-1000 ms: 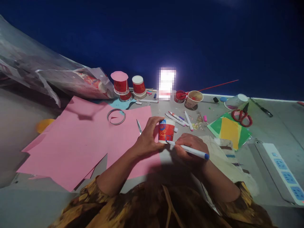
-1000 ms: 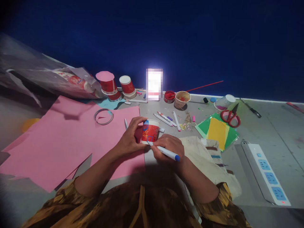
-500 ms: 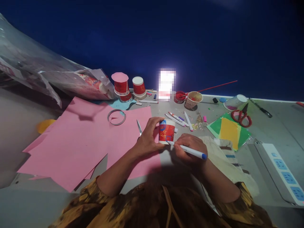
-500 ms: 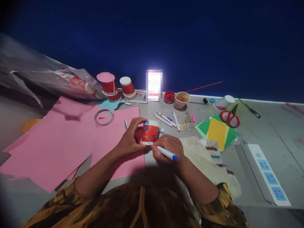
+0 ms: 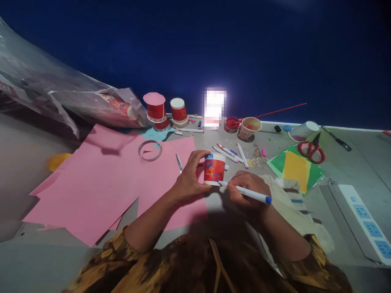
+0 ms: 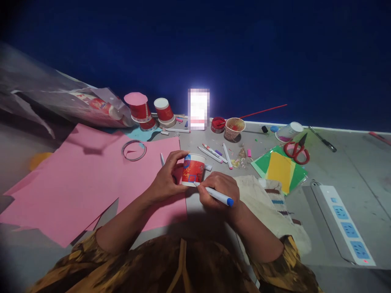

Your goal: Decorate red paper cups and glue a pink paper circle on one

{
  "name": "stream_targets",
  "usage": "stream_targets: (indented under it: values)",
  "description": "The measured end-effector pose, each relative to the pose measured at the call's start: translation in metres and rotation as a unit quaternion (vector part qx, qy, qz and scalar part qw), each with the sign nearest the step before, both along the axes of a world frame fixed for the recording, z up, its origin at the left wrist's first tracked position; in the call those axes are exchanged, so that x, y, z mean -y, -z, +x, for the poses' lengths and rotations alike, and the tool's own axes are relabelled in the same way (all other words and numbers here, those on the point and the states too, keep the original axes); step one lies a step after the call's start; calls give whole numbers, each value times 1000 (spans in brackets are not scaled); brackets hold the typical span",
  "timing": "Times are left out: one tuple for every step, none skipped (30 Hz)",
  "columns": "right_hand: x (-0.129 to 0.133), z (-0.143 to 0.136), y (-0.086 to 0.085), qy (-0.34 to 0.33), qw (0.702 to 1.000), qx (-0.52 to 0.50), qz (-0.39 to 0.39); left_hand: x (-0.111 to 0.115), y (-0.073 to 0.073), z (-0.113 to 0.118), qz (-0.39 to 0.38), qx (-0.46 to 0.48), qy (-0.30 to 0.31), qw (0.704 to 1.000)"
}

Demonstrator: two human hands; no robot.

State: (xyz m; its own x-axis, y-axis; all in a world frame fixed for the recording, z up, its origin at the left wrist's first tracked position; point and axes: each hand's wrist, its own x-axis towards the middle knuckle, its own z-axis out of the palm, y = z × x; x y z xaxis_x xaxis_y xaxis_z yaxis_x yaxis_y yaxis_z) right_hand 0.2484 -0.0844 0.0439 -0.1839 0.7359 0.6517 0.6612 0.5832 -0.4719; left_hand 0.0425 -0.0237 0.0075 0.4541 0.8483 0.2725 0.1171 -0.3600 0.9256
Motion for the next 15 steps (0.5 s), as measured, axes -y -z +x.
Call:
stream_targets:
  values:
    - [0,0,0,1,1000,-2,2,0,0,0,-2,1,-1,1000]
    - [0,1,0,2,1000,-5,2,0,0,0,-5,3,-2,1000]
    - [-1,1,0,3,1000,-9,0,0,0,0,-8,5,-2,1000]
    - [-1,1,0,4,1000,-16,1,0,0,0,-10,7,-2,1000]
    - [-1,1,1,2,1000,-26,4,0,0,0,-11,8,0,1000]
    - [0,1,2,0,999,-37,7,0,0,0,-13,7,1,1000]
    - [0,1,3,1,999,-50,10,0,0,-1,-13,5,3,1000]
    - [0,1,3,4,998,-62,14,0,0,-1,-12,1,3,1000]
    - [0,0,4,10,997,-71,14,0,0,-1,-8,-5,1,1000]
    - [0,0,5,16,997,-75,12,0,0,-1,0,-13,-1,1000]
    - [1,0,5,20,997,-74,7,0,0,0,12,-22,-3,1000]
    - [0,-1,5,18,998,-67,2,-1,0,0,27,-31,-4,999]
    - [0,-1,4,12,998,-56,-2,-1,0,0,41,-38,-4,998]
    - [0,-1,4,6,999,-46,-1,-1,-1,1,53,-44,-3,998]
    - [0,-1,3,0,999,-35,1,-1,-1,1,61,-47,0,997]
